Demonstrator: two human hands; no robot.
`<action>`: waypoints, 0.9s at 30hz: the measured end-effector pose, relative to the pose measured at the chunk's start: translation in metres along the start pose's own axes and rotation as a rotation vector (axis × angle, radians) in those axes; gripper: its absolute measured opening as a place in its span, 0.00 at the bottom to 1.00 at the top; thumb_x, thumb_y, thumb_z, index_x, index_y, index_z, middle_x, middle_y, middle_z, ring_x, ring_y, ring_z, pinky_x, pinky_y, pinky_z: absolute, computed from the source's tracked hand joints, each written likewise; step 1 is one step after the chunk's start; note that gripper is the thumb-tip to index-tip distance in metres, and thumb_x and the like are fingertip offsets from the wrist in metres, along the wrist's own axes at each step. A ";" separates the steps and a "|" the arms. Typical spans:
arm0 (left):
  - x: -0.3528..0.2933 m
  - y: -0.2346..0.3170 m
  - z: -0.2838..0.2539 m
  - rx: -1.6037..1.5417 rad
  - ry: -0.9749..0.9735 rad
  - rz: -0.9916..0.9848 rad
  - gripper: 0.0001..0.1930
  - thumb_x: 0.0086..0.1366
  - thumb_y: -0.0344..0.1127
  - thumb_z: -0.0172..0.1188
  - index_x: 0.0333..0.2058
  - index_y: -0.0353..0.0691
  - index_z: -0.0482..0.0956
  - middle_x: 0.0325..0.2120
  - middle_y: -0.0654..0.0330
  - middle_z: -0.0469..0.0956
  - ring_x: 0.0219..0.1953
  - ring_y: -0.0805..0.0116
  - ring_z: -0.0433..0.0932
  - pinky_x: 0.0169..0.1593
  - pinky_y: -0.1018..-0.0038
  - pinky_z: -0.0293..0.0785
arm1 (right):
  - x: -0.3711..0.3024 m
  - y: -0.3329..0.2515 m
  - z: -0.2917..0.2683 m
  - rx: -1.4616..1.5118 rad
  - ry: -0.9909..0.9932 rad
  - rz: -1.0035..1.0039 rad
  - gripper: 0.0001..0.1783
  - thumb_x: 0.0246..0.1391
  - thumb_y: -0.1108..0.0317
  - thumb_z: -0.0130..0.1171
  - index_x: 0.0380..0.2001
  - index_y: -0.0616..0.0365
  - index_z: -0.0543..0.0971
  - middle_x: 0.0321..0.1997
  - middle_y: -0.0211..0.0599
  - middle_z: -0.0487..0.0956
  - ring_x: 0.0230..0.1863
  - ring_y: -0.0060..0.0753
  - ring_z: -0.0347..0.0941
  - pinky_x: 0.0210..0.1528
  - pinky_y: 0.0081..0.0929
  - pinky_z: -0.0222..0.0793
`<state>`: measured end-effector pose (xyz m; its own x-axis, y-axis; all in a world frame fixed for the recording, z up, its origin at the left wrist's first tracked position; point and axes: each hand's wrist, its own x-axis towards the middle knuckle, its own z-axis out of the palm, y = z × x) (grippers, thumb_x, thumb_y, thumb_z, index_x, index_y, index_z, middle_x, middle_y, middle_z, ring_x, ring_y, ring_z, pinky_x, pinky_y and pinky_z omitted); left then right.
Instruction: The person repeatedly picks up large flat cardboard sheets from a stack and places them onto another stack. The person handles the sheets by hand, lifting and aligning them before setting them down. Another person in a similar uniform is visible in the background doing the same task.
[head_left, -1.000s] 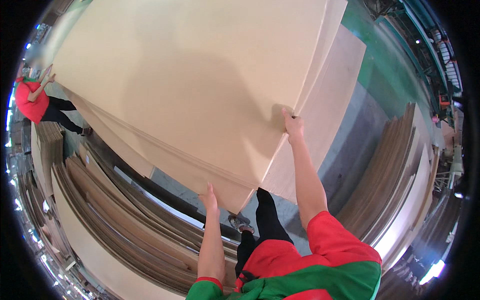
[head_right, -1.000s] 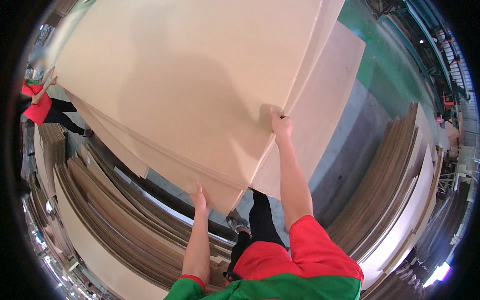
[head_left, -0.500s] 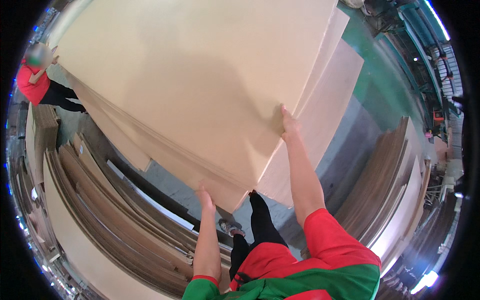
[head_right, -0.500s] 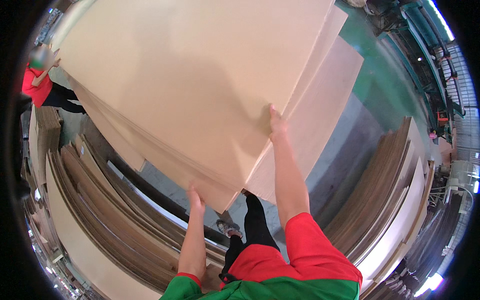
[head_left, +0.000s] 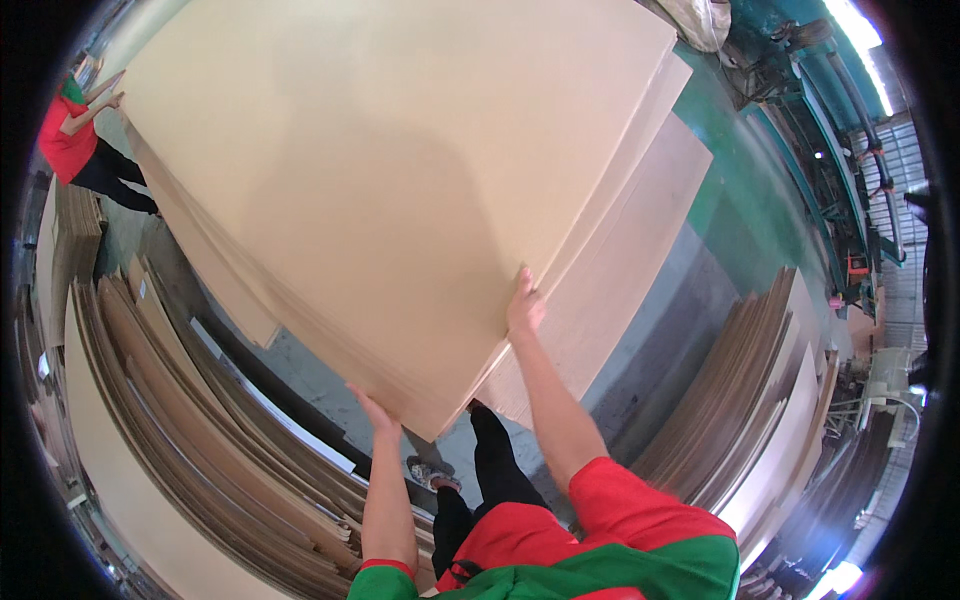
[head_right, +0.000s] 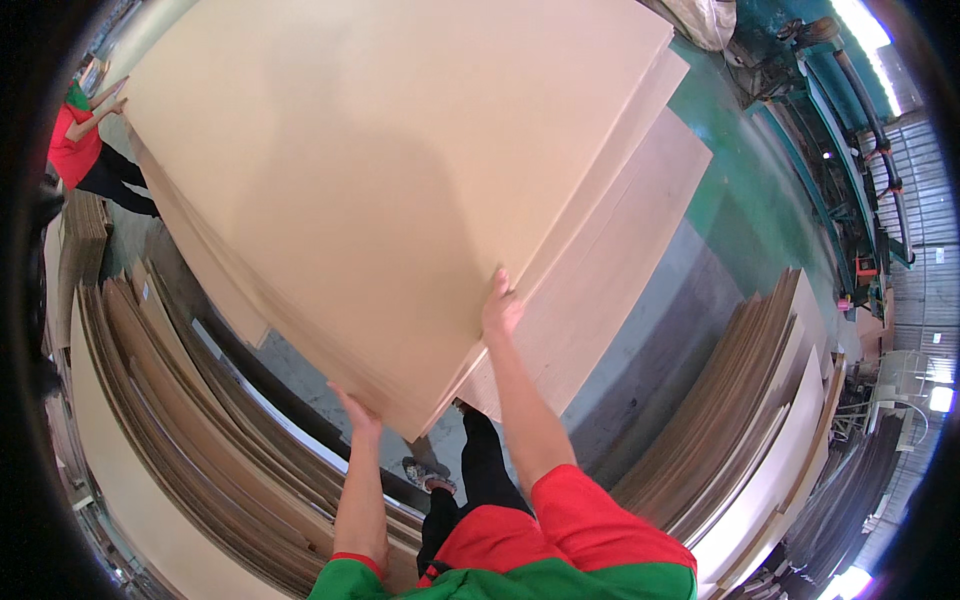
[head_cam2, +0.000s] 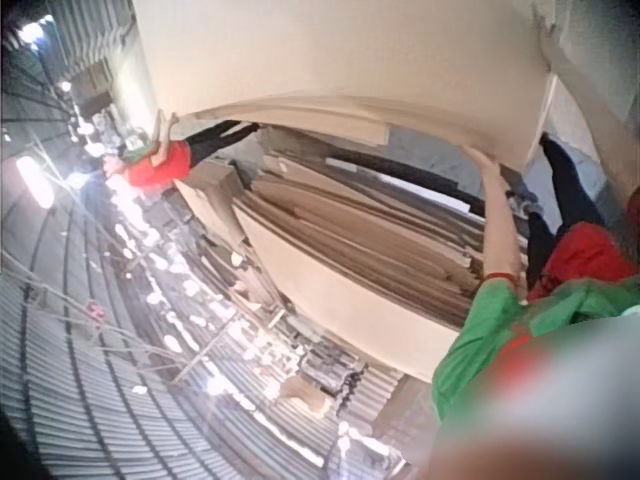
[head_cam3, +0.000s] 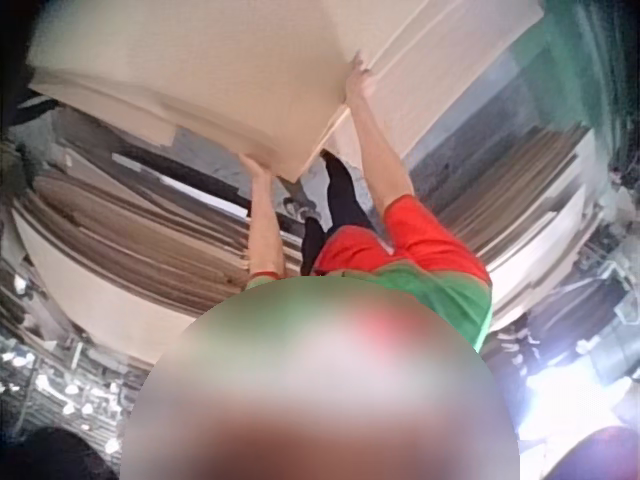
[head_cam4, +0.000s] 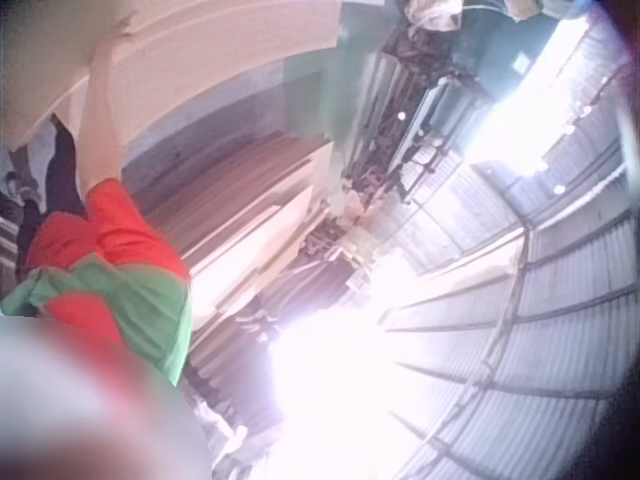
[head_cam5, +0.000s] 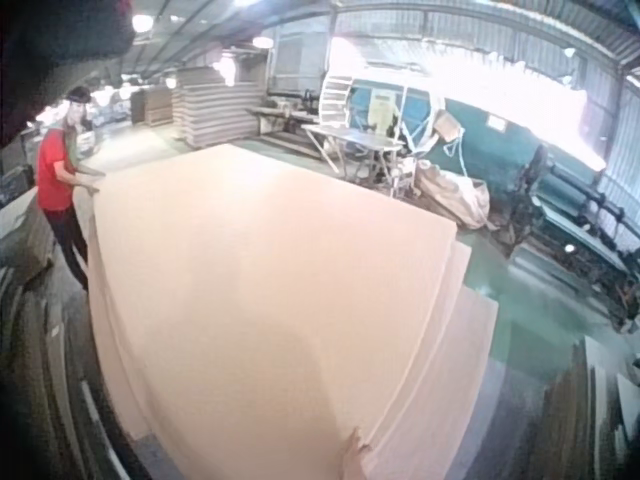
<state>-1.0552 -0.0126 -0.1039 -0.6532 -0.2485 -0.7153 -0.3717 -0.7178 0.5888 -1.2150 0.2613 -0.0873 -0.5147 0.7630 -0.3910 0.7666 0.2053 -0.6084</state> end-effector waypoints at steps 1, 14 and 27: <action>-0.001 0.003 -0.001 -0.020 -0.018 -0.004 0.47 0.60 0.76 0.33 0.68 0.47 0.43 0.67 0.57 0.47 0.67 0.57 0.50 0.66 0.60 0.49 | -0.014 0.006 0.005 -0.014 -0.037 -0.013 0.46 0.58 0.34 0.41 0.34 0.79 0.76 0.33 0.70 0.76 0.40 0.66 0.74 0.42 0.51 0.68; -0.025 0.013 -0.010 0.425 0.236 0.351 0.42 0.62 0.56 0.57 0.63 0.33 0.52 0.61 0.47 0.59 0.58 0.53 0.64 0.58 0.61 0.64 | -0.086 0.042 0.012 0.017 -0.165 0.026 0.45 0.58 0.34 0.41 0.30 0.78 0.75 0.33 0.71 0.75 0.40 0.67 0.73 0.42 0.50 0.67; -0.058 -0.017 0.005 0.357 0.241 0.114 0.29 0.60 0.39 0.64 0.54 0.28 0.66 0.50 0.51 0.73 0.50 0.62 0.73 0.53 0.69 0.68 | -0.063 0.088 -0.021 -0.074 -0.125 -0.006 0.47 0.59 0.32 0.37 0.35 0.77 0.76 0.35 0.70 0.75 0.40 0.66 0.73 0.40 0.49 0.66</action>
<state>-1.0144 0.0172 -0.0708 -0.5464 -0.4876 -0.6809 -0.5386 -0.4180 0.7315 -1.1069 0.2444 -0.1013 -0.5598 0.6800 -0.4734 0.7870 0.2576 -0.5606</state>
